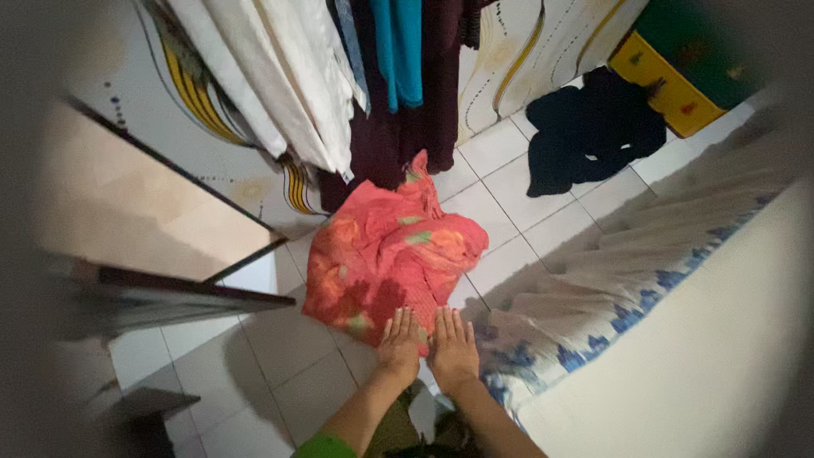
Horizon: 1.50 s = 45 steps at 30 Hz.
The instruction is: The person picks up a blanket from the floor, spreads it out on a bed, and proceeds to fold it into a rectangular shape.
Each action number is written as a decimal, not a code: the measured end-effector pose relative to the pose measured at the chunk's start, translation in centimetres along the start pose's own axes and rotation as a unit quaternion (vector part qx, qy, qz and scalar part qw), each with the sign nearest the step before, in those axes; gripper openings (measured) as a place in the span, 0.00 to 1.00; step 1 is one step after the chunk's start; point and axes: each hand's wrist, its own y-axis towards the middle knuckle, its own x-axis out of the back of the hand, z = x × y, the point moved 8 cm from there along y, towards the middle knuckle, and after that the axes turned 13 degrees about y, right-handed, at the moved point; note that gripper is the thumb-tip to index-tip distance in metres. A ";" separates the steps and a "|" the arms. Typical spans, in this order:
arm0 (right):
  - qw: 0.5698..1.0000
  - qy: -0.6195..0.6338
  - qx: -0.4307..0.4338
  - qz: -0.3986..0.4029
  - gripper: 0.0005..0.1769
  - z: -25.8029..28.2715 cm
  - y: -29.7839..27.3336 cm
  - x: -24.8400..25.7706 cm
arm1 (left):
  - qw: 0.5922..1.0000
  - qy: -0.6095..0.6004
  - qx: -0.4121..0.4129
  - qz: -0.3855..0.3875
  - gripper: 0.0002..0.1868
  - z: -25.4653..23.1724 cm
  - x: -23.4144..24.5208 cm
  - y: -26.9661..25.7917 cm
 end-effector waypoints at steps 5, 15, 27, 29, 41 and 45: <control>0.998 0.060 -0.034 0.000 0.37 1.0 5.9 -2.0 | 0.990 -0.098 0.017 -0.099 0.37 4.6 -1.6 4.4; 0.996 0.073 -0.050 0.021 0.37 -0.1 16.1 -6.8 | 0.996 -0.073 0.017 -0.049 0.42 8.9 -8.7 15.0; 0.985 0.069 0.071 -0.140 0.39 -4.6 31.6 -15.6 | 0.997 -0.055 0.042 0.016 0.39 13.1 -17.7 27.8; 0.986 0.045 0.079 -0.137 0.39 -4.9 33.8 -16.6 | 0.995 -0.082 0.055 0.023 0.37 13.2 -19.9 30.0; 0.994 -0.032 0.101 -0.036 0.27 -6.0 41.6 -24.3 | 0.971 -0.187 0.149 0.012 0.26 17.1 -25.9 36.1; 0.944 0.156 0.155 -0.247 0.23 -6.7 39.2 -22.1 | 0.957 -0.213 0.190 0.054 0.25 17.1 -24.7 30.8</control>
